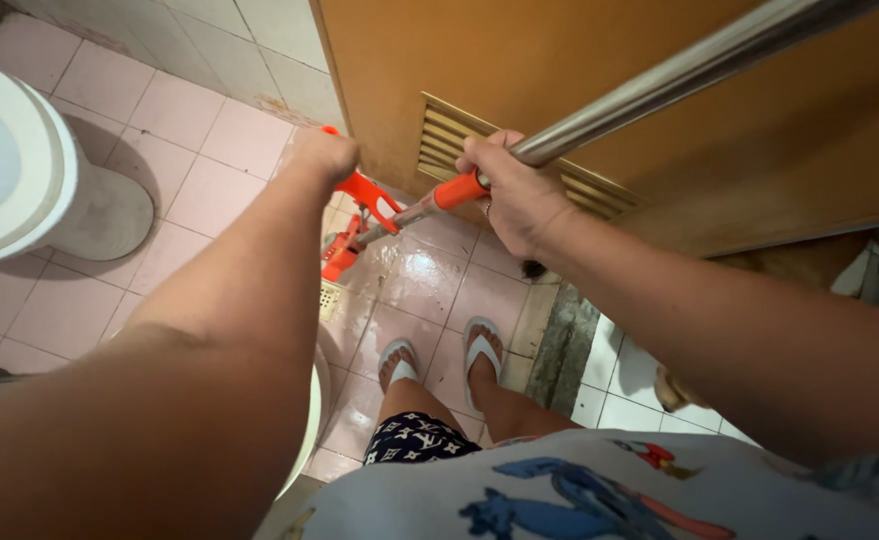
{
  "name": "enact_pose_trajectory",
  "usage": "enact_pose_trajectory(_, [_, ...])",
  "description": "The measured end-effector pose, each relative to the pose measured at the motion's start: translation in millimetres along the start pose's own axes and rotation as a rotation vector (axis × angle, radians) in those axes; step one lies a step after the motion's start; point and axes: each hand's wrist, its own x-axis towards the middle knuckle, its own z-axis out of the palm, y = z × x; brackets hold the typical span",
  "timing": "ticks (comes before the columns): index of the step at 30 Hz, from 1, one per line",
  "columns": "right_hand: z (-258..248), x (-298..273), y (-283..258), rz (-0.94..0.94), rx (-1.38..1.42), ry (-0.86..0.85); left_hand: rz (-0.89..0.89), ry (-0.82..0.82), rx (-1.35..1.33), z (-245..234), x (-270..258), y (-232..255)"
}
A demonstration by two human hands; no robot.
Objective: The recorder is mopping the bathroom floor using a sponge mop.
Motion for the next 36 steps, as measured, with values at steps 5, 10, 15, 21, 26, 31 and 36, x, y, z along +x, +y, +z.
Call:
enact_pose_trajectory(5, [-2.9, 1.4, -9.3, 0.028, 0.048, -0.024, 0.010, -0.001, -0.026, -7.2, 15.7, -11.0])
enact_pose_trajectory(10, [0.4, 1.4, -15.5, 0.029, 0.051, -0.031, 0.029, 0.022, 0.014, -4.2, 33.4, -25.2])
enact_pose_trajectory(15, [4.0, 11.9, -21.9, 0.011, 0.170, -0.027, 0.046, 0.056, 0.016, 9.5, 55.0, -53.9])
enact_pose_trajectory(21, [8.9, 27.4, -16.3, -0.051, 0.180, -0.061, 0.356, -0.193, -0.010, 89.0, 143.2, -114.2])
enact_pose_trajectory(26, [19.3, 20.7, -33.0, -0.026, 0.207, -0.035, 0.361, -0.189, 0.230, 58.9, -23.5, -47.4])
enact_pose_trajectory(31, [23.5, 27.9, -29.3, -0.012, 0.217, -0.059, 0.641, 0.124, 0.029, 55.4, -92.4, -10.9])
enact_pose_trajectory(36, [25.8, 40.8, -18.1, -0.102, 0.221, -0.188, 0.858, 0.181, -0.237, 59.4, -85.7, 6.3])
